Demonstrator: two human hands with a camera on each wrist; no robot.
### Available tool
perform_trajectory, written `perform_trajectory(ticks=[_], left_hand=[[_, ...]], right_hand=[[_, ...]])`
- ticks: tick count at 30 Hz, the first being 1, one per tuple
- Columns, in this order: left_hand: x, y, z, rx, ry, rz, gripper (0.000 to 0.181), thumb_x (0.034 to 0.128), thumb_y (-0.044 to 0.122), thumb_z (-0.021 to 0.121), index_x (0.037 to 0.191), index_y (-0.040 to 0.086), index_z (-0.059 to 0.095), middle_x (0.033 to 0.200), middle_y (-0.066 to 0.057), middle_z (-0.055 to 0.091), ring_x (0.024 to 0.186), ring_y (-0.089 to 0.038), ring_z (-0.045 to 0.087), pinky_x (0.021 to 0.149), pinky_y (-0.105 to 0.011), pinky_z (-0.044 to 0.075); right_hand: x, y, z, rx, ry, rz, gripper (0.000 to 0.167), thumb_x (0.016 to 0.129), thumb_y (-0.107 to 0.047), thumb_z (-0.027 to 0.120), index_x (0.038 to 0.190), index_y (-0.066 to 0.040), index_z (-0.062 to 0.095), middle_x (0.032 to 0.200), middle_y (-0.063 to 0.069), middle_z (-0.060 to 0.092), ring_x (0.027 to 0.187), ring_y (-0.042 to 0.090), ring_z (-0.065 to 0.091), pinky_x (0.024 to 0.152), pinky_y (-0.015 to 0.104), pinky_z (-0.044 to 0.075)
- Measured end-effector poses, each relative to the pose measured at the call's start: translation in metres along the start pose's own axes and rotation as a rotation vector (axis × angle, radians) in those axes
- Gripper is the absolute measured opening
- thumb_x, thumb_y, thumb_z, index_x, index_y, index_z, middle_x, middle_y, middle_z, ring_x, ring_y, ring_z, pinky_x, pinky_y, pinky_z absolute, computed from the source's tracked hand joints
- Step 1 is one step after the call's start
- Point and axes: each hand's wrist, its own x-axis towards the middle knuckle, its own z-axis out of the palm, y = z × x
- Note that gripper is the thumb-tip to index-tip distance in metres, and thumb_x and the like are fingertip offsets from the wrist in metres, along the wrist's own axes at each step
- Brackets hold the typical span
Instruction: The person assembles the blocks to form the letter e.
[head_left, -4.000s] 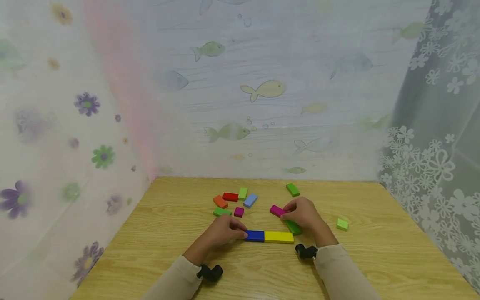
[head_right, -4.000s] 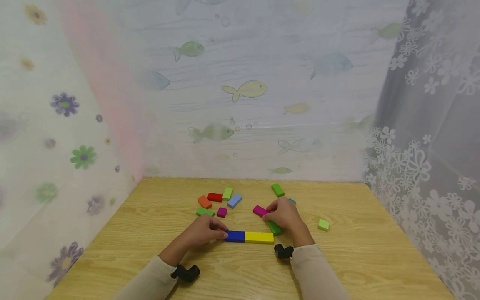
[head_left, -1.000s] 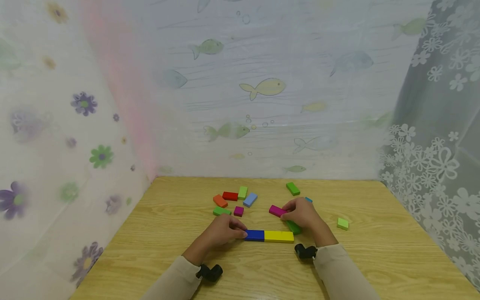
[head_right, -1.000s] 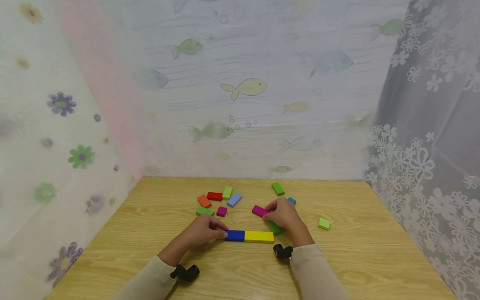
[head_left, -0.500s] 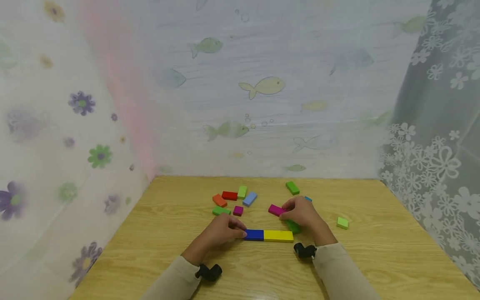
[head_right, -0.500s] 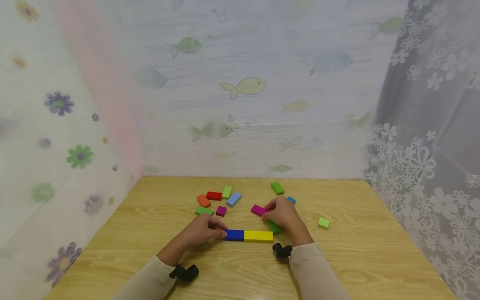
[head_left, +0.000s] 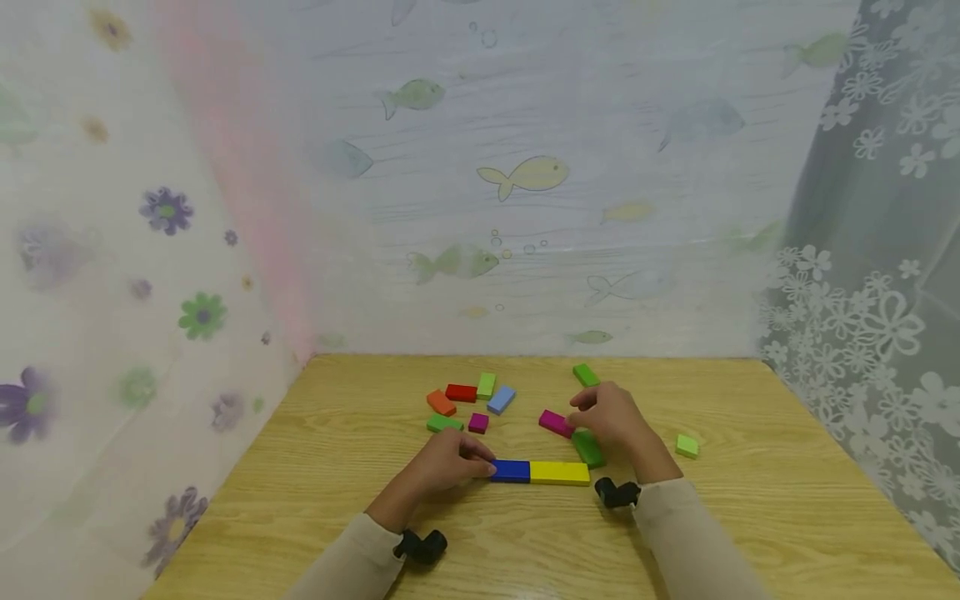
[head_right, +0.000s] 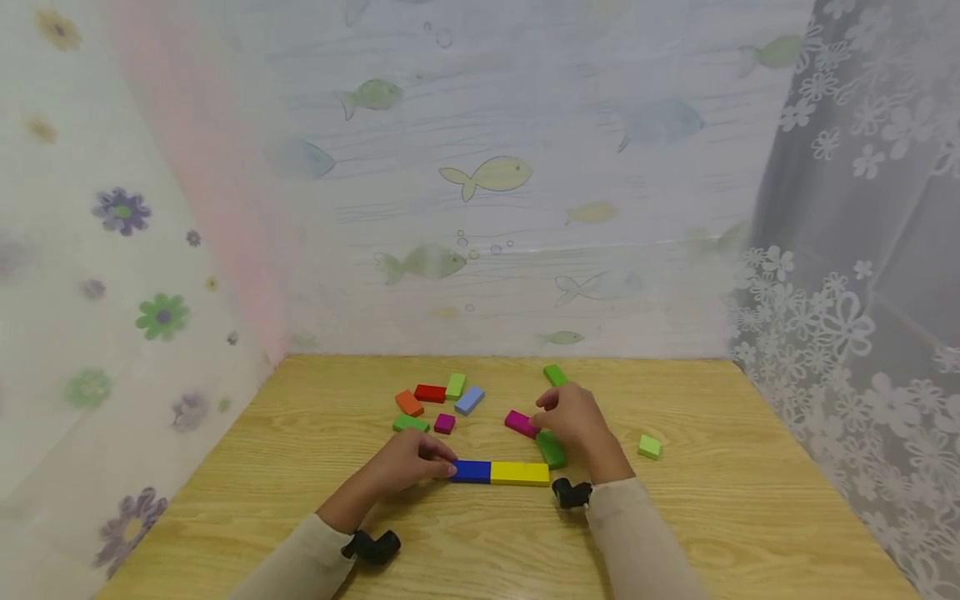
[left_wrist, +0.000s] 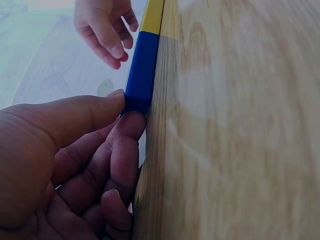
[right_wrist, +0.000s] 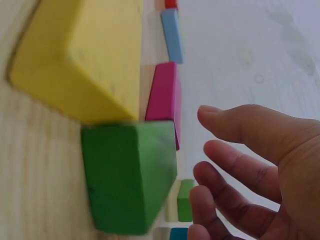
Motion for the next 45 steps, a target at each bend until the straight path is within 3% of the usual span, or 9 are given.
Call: perform_trajectory(ticks=[12,17,25,34,41,45], left_hand=[[-0.001,0.002,-0.001,-0.005,-0.006,0.017,0.012,0.0917,0.030,0.080,0.102,0.025,0.082,0.103,0.008,0.074,0.097,-0.014,0.062,0.085,-0.038,0.053],[-0.001,0.004,-0.001,-0.009,-0.006,0.013,0.012,0.0917,0.029,0.080,0.102,0.024,0.082,0.103,0.007,0.074,0.096,-0.014,0.063,0.084,-0.037,0.053],[0.000,0.002,-0.001,-0.013,-0.006,0.013,0.012,0.0913,0.030,0.080,0.102,0.024,0.082,0.104,0.007,0.074,0.097,-0.014,0.063,0.084,-0.037,0.053],[-0.001,0.003,-0.001,-0.025,-0.010,0.010,0.013,0.0914,0.031,0.080,0.102,0.024,0.082,0.103,0.007,0.074,0.098,-0.013,0.063,0.085,-0.036,0.053],[-0.001,0.003,-0.002,-0.022,-0.010,0.003,0.013,0.0911,0.031,0.081,0.102,0.024,0.082,0.103,0.008,0.074,0.097,-0.013,0.063,0.085,-0.036,0.053],[0.000,0.002,-0.002,-0.018,-0.007,-0.004,0.013,0.0911,0.032,0.081,0.102,0.025,0.082,0.103,0.008,0.074,0.097,-0.012,0.063,0.085,-0.035,0.053]], right_hand=[[0.019,0.004,-0.014,-0.144,0.081,-0.033,0.040,0.091,-0.027,0.079,0.122,-0.002,0.073,0.119,0.016,0.071,0.108,0.032,0.065,0.094,0.051,0.055],[0.028,0.008,-0.017,-0.160,0.117,0.007,0.043,0.092,-0.028,0.078,0.125,-0.001,0.071,0.121,0.016,0.071,0.106,0.033,0.066,0.093,0.050,0.055],[0.041,0.010,-0.020,-0.200,0.149,0.079,0.059,0.093,-0.033,0.077,0.139,0.000,0.061,0.137,0.021,0.064,0.120,0.039,0.061,0.099,0.055,0.051],[0.051,0.017,-0.022,-0.259,0.139,0.200,0.071,0.092,-0.047,0.075,0.143,-0.001,0.058,0.146,0.020,0.059,0.114,0.039,0.062,0.085,0.053,0.050],[0.051,0.024,-0.022,-0.197,0.135,0.243,0.070,0.092,-0.049,0.074,0.143,-0.002,0.059,0.147,0.019,0.058,0.123,0.045,0.058,0.094,0.061,0.044],[0.049,0.025,-0.022,-0.177,0.145,0.257,0.067,0.092,-0.048,0.074,0.140,-0.003,0.063,0.143,0.019,0.062,0.121,0.044,0.059,0.091,0.059,0.045]])
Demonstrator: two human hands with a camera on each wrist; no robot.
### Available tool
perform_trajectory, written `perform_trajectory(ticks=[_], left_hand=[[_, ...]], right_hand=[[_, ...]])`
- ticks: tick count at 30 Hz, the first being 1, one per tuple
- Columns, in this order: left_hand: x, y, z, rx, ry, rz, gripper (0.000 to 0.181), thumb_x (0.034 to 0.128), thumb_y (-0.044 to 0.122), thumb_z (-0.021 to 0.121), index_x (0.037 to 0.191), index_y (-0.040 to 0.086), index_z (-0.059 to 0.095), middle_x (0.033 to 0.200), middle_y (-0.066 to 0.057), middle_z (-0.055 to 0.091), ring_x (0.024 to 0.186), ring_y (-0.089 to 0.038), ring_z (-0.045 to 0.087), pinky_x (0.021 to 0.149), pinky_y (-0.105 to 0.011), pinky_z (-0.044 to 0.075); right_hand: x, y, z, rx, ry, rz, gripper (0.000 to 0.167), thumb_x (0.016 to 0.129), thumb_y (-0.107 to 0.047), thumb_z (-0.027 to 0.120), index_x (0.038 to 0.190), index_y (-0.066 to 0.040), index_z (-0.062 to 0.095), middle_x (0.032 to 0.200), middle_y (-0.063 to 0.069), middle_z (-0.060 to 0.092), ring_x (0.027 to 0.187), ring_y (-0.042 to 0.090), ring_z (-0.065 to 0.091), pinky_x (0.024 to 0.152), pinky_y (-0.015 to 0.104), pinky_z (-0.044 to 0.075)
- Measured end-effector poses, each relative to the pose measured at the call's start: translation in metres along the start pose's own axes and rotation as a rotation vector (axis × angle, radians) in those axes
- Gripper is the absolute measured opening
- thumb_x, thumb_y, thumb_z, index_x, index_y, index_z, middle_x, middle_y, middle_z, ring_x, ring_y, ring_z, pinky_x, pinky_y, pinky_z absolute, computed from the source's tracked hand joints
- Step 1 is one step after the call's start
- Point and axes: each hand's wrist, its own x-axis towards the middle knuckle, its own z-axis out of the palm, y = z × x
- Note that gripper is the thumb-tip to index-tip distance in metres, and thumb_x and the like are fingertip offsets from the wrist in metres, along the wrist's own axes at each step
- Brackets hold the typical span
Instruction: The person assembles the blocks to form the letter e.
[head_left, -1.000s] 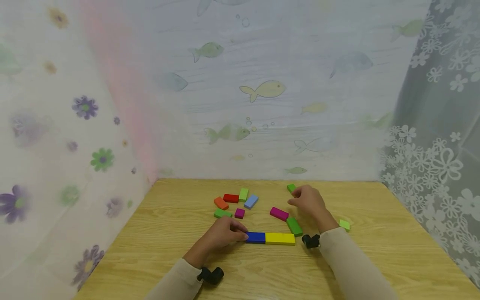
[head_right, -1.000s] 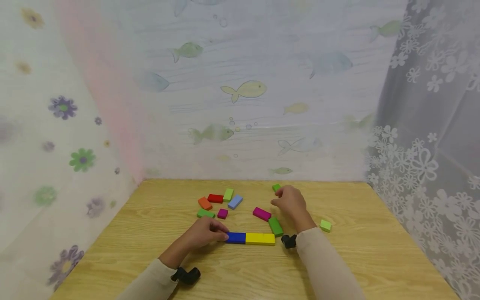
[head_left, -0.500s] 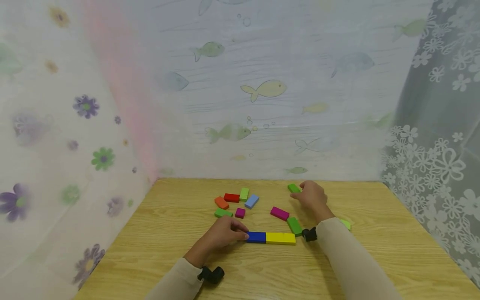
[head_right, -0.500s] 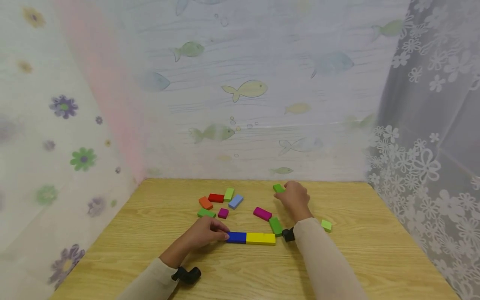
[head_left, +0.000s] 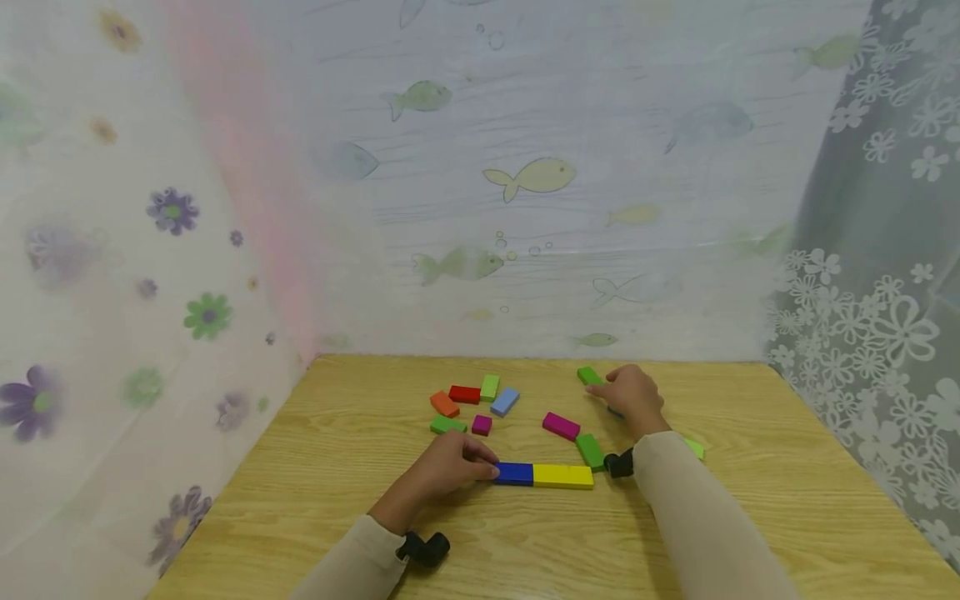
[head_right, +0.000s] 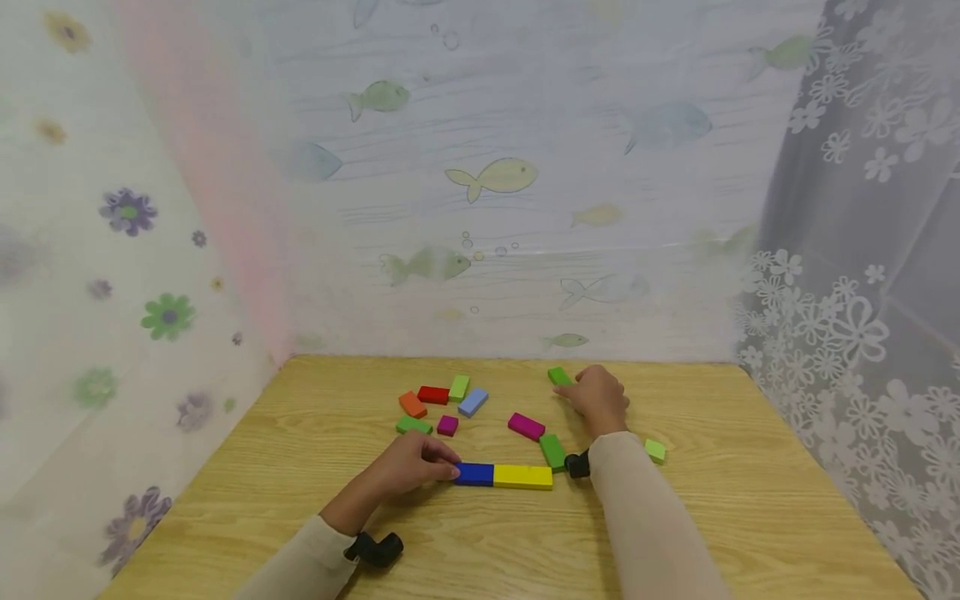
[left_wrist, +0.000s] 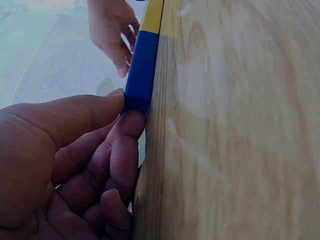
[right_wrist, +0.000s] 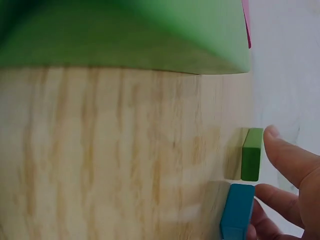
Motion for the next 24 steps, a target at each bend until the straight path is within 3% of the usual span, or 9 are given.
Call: perform_trajectory(ticks=[10,24], left_hand=[[0.0012,-0.0028,0.0006,0.007,0.004,0.008,0.012,0.0909,0.031,0.081,0.101,0.025,0.082,0.102,0.009,0.073,0.097,-0.014,0.063,0.085,-0.037,0.053],[0.0015,-0.0031,0.0001,-0.002,0.002,0.009,0.012,0.0918,0.031,0.080,0.102,0.025,0.082,0.100,0.009,0.074,0.096,-0.014,0.063,0.085,-0.037,0.053]], right_hand=[[-0.0017,0.0025,0.0009,0.000,0.001,0.009,0.051,0.090,-0.044,0.079,0.125,-0.007,0.075,0.134,0.019,0.067,0.114,0.042,0.062,0.093,0.066,0.042],[0.0009,0.0022,0.0018,-0.032,0.017,0.009,0.050,0.089,-0.047,0.079,0.121,-0.009,0.076,0.132,0.019,0.068,0.112,0.041,0.062,0.095,0.069,0.039]])
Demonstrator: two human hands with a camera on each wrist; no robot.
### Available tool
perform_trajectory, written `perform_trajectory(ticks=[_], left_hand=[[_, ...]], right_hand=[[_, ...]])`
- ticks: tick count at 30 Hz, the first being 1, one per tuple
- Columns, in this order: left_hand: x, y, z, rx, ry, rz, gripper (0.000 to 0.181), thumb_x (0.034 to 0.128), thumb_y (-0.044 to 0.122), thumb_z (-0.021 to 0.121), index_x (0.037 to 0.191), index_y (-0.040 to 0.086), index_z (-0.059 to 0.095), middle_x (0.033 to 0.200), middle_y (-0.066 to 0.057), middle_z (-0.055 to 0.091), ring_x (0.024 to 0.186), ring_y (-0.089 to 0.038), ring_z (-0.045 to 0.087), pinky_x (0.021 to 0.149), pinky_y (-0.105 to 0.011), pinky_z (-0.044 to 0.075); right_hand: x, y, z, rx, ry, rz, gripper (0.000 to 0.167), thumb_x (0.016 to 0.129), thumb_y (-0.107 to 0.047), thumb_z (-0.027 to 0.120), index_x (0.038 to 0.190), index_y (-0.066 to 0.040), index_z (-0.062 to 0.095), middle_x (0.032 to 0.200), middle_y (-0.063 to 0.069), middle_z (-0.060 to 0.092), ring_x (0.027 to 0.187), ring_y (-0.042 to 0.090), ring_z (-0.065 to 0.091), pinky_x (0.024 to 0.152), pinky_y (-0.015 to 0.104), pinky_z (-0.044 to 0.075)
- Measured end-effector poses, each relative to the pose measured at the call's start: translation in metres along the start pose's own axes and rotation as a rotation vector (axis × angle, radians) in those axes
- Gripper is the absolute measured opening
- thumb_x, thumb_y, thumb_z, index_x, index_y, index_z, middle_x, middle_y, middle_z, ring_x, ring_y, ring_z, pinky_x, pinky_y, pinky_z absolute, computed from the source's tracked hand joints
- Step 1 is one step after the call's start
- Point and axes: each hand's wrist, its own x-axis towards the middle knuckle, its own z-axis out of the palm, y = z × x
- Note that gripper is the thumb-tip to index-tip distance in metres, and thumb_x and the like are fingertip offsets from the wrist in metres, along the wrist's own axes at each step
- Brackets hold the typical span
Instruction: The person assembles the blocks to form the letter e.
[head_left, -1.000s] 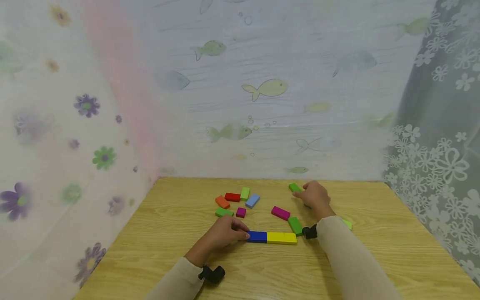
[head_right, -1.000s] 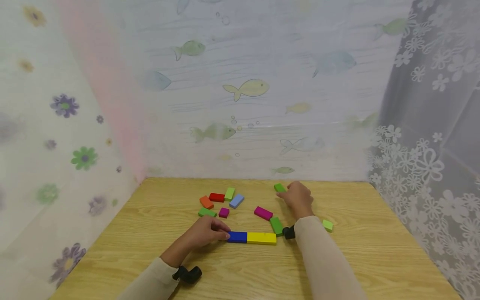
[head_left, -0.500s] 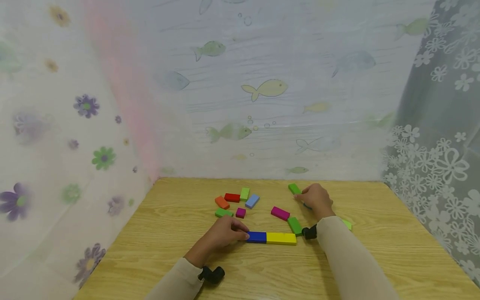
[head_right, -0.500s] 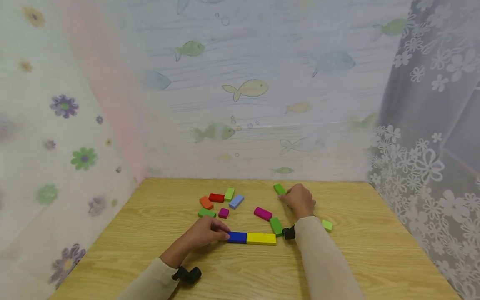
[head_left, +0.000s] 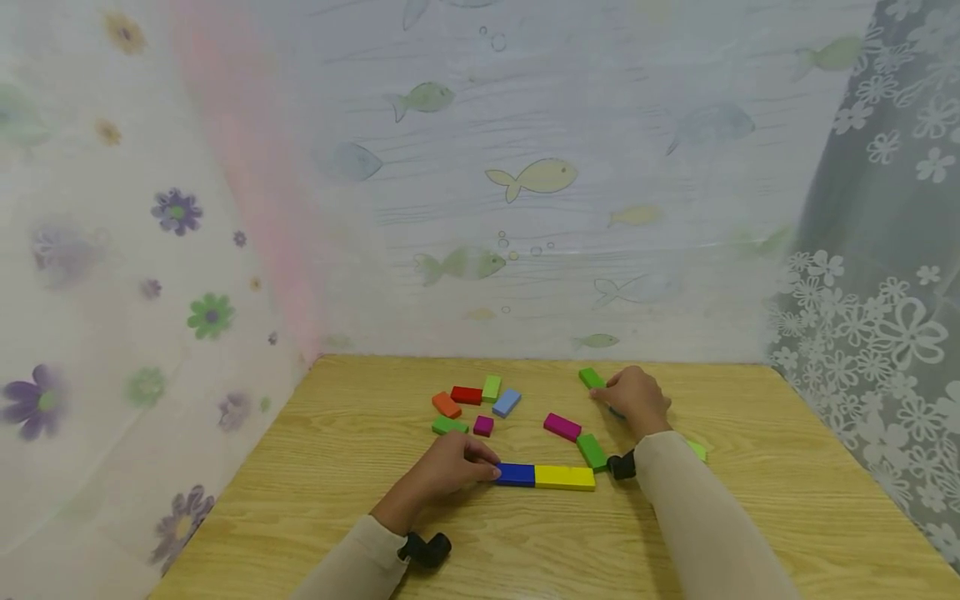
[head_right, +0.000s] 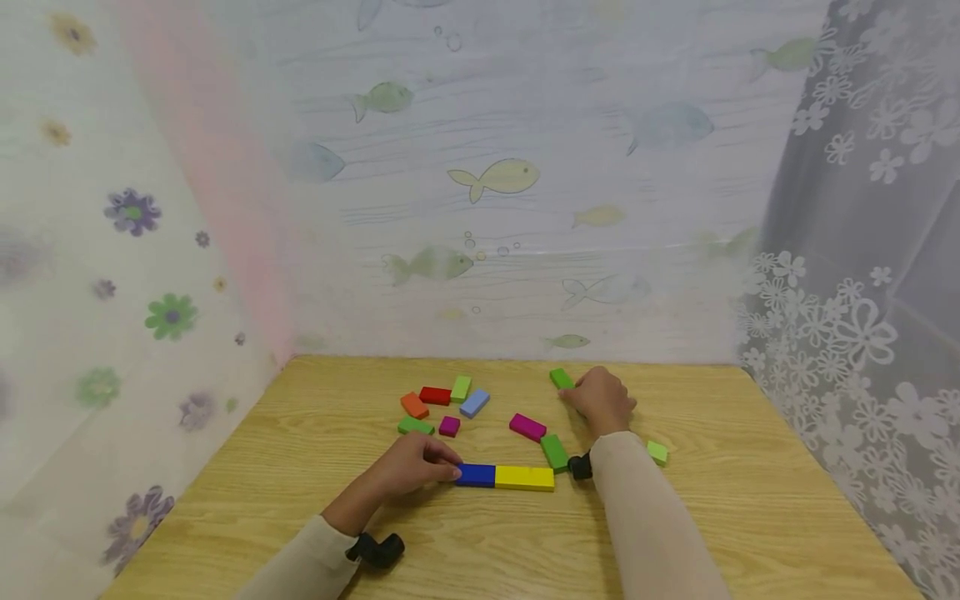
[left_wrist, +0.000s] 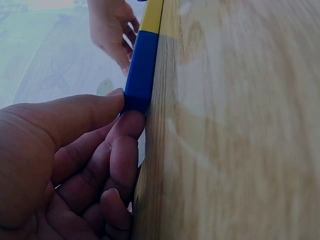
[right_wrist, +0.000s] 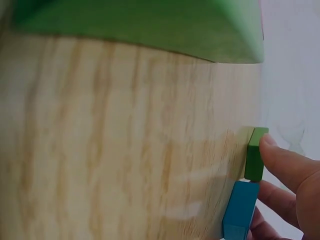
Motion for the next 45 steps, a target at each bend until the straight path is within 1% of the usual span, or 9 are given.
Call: perform_trajectory(ticks=[7,12,19,26,33,36,40,42,45], left_hand=[[0.001,-0.001,0.000,-0.002,0.002,0.011,0.011,0.0921,0.031,0.080,0.102,0.027,0.082,0.101,0.010,0.073,0.098,-0.014,0.063,0.086,-0.039,0.053],[0.001,-0.001,0.000,-0.001,0.005,0.011,0.011,0.0917,0.030,0.080,0.101,0.026,0.082,0.100,0.011,0.073,0.097,-0.014,0.063,0.085,-0.039,0.053],[0.001,0.000,0.000,0.009,0.005,0.005,0.011,0.0911,0.030,0.080,0.101,0.025,0.082,0.100,0.010,0.073,0.097,-0.013,0.063,0.084,-0.037,0.053],[0.001,0.000,0.000,-0.001,0.001,0.000,0.012,0.0909,0.030,0.081,0.101,0.024,0.082,0.099,0.008,0.073,0.096,-0.013,0.063,0.084,-0.037,0.052],[0.000,0.000,0.000,0.000,0.002,0.006,0.012,0.0908,0.030,0.081,0.101,0.024,0.082,0.100,0.008,0.074,0.096,-0.014,0.063,0.084,-0.038,0.053],[0.000,-0.002,0.000,0.002,0.003,0.010,0.012,0.0909,0.029,0.081,0.101,0.023,0.082,0.099,0.008,0.074,0.096,-0.014,0.063,0.084,-0.038,0.053],[0.001,-0.003,0.000,0.001,0.004,0.010,0.012,0.0911,0.029,0.081,0.101,0.023,0.082,0.100,0.008,0.073,0.095,-0.014,0.063,0.083,-0.037,0.053],[0.001,-0.002,0.000,0.003,0.003,0.007,0.012,0.0913,0.030,0.080,0.101,0.024,0.082,0.100,0.008,0.074,0.095,-0.013,0.063,0.083,-0.036,0.053],[0.001,-0.002,0.000,0.002,0.004,0.012,0.012,0.0917,0.030,0.080,0.101,0.024,0.082,0.101,0.009,0.074,0.096,-0.012,0.064,0.084,-0.036,0.053]], right_hand=[[0.001,-0.004,-0.003,-0.029,-0.004,0.004,0.046,0.091,-0.043,0.077,0.123,-0.009,0.076,0.132,0.018,0.068,0.113,0.043,0.063,0.096,0.070,0.039],[0.006,-0.004,-0.003,-0.045,-0.008,0.008,0.042,0.090,-0.042,0.078,0.116,-0.010,0.079,0.126,0.014,0.072,0.107,0.037,0.066,0.095,0.069,0.039],[0.007,0.001,-0.004,-0.042,0.024,-0.026,0.039,0.090,-0.042,0.074,0.112,-0.011,0.081,0.120,0.012,0.075,0.096,0.031,0.067,0.096,0.071,0.038],[0.004,-0.002,-0.006,-0.022,0.037,-0.071,0.046,0.092,-0.046,0.072,0.122,-0.011,0.077,0.129,0.013,0.072,0.110,0.036,0.066,0.099,0.070,0.038],[0.001,-0.007,-0.004,0.011,0.040,-0.130,0.045,0.092,-0.046,0.072,0.122,-0.013,0.078,0.126,0.012,0.073,0.112,0.036,0.065,0.099,0.069,0.037],[-0.001,-0.009,-0.003,0.027,0.037,-0.153,0.046,0.092,-0.047,0.072,0.124,-0.014,0.077,0.127,0.011,0.073,0.114,0.036,0.065,0.096,0.064,0.043],[-0.004,-0.011,-0.001,0.053,0.017,-0.193,0.047,0.092,-0.046,0.073,0.125,-0.013,0.076,0.129,0.012,0.072,0.111,0.034,0.067,0.086,0.052,0.053],[-0.006,-0.011,0.000,0.079,0.001,-0.215,0.047,0.092,-0.045,0.073,0.125,-0.012,0.076,0.128,0.013,0.072,0.111,0.035,0.067,0.085,0.050,0.055],[-0.008,-0.013,0.003,0.135,-0.017,-0.231,0.046,0.093,-0.042,0.073,0.125,-0.009,0.075,0.127,0.014,0.072,0.114,0.035,0.065,0.092,0.050,0.055]])
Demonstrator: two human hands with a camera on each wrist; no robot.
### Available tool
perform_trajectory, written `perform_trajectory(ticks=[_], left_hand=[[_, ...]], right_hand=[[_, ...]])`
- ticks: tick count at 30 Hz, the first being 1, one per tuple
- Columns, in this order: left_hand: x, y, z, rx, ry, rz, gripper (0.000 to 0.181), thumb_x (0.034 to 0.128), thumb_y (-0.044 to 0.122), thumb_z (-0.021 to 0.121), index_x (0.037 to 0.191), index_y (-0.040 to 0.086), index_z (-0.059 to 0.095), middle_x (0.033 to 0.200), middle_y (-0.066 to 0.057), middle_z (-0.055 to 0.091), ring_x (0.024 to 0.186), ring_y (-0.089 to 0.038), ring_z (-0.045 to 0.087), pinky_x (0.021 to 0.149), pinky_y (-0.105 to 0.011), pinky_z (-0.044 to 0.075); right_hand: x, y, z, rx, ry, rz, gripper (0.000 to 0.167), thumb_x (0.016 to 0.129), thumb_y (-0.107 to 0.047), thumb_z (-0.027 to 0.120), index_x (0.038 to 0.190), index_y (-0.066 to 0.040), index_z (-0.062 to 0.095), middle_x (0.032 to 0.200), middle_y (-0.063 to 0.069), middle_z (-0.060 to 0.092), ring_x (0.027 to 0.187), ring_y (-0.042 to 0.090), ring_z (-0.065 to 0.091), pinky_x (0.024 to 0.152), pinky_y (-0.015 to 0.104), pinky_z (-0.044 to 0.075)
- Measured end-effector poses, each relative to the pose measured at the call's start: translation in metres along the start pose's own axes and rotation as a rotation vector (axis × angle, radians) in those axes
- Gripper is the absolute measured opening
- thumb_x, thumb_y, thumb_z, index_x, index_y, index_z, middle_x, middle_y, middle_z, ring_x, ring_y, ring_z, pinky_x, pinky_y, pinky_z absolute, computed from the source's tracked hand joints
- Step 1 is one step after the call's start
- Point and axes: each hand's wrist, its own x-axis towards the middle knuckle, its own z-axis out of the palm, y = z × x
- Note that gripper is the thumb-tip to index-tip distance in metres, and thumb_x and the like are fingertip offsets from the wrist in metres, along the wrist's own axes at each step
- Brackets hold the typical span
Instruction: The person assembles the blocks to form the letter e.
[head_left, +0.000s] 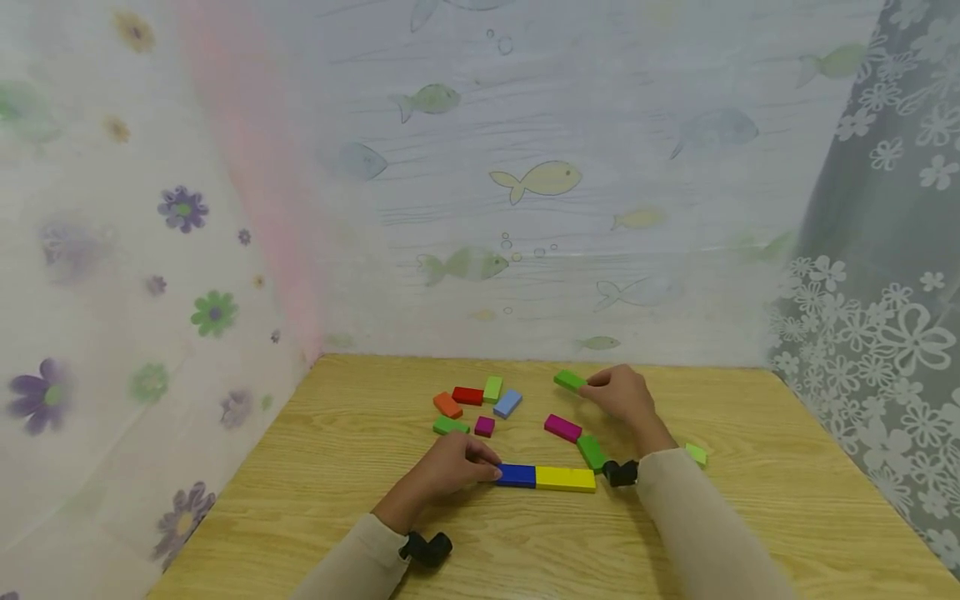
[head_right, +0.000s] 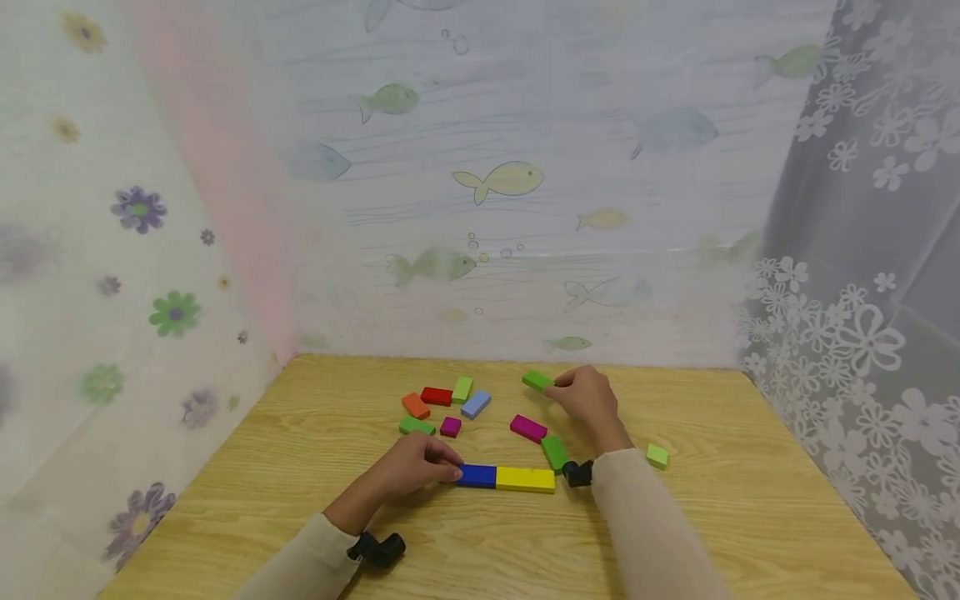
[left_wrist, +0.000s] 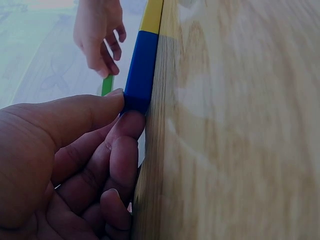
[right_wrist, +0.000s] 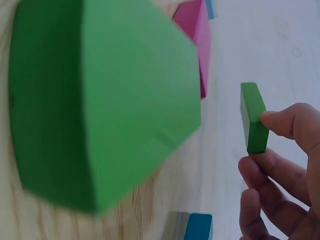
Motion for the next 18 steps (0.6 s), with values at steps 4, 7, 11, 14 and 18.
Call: perform_trajectory(ticks=[4,7,11,14,18], left_hand=[[0.000,-0.001,0.000,0.001,0.003,-0.001,0.011,0.0918,0.030,0.080,0.101,0.026,0.082,0.101,0.010,0.073,0.097,-0.012,0.063,0.085,-0.037,0.053],[0.001,-0.002,0.000,0.001,0.003,-0.005,0.010,0.0919,0.031,0.080,0.101,0.027,0.081,0.100,0.011,0.073,0.097,-0.013,0.063,0.086,-0.038,0.053],[0.002,-0.003,0.000,0.000,0.000,-0.001,0.009,0.0918,0.030,0.080,0.100,0.027,0.082,0.100,0.011,0.073,0.098,-0.013,0.063,0.086,-0.039,0.053],[0.002,-0.002,0.000,0.003,0.000,0.000,0.010,0.0916,0.031,0.080,0.100,0.027,0.082,0.101,0.011,0.073,0.098,-0.013,0.063,0.086,-0.038,0.053],[0.001,-0.001,0.001,0.009,0.003,-0.003,0.010,0.0912,0.031,0.080,0.100,0.026,0.082,0.102,0.010,0.073,0.098,-0.013,0.063,0.086,-0.038,0.053]], right_hand=[[-0.003,-0.002,0.004,0.060,0.001,-0.018,0.044,0.094,-0.040,0.073,0.125,-0.009,0.075,0.126,0.014,0.072,0.117,0.036,0.064,0.098,0.053,0.053],[-0.007,-0.003,0.005,0.082,0.013,-0.030,0.043,0.095,-0.039,0.073,0.125,-0.009,0.075,0.125,0.014,0.072,0.117,0.037,0.065,0.098,0.053,0.053],[-0.010,-0.004,0.008,0.118,0.046,-0.028,0.043,0.095,-0.039,0.073,0.126,-0.009,0.074,0.125,0.014,0.073,0.117,0.036,0.065,0.097,0.052,0.054],[-0.013,-0.005,0.010,0.144,0.074,-0.023,0.043,0.095,-0.040,0.074,0.126,-0.009,0.074,0.124,0.014,0.073,0.115,0.035,0.065,0.095,0.050,0.055],[-0.016,-0.007,0.014,0.179,0.094,-0.013,0.041,0.095,-0.039,0.074,0.124,-0.009,0.075,0.121,0.013,0.074,0.113,0.034,0.066,0.092,0.047,0.056]])
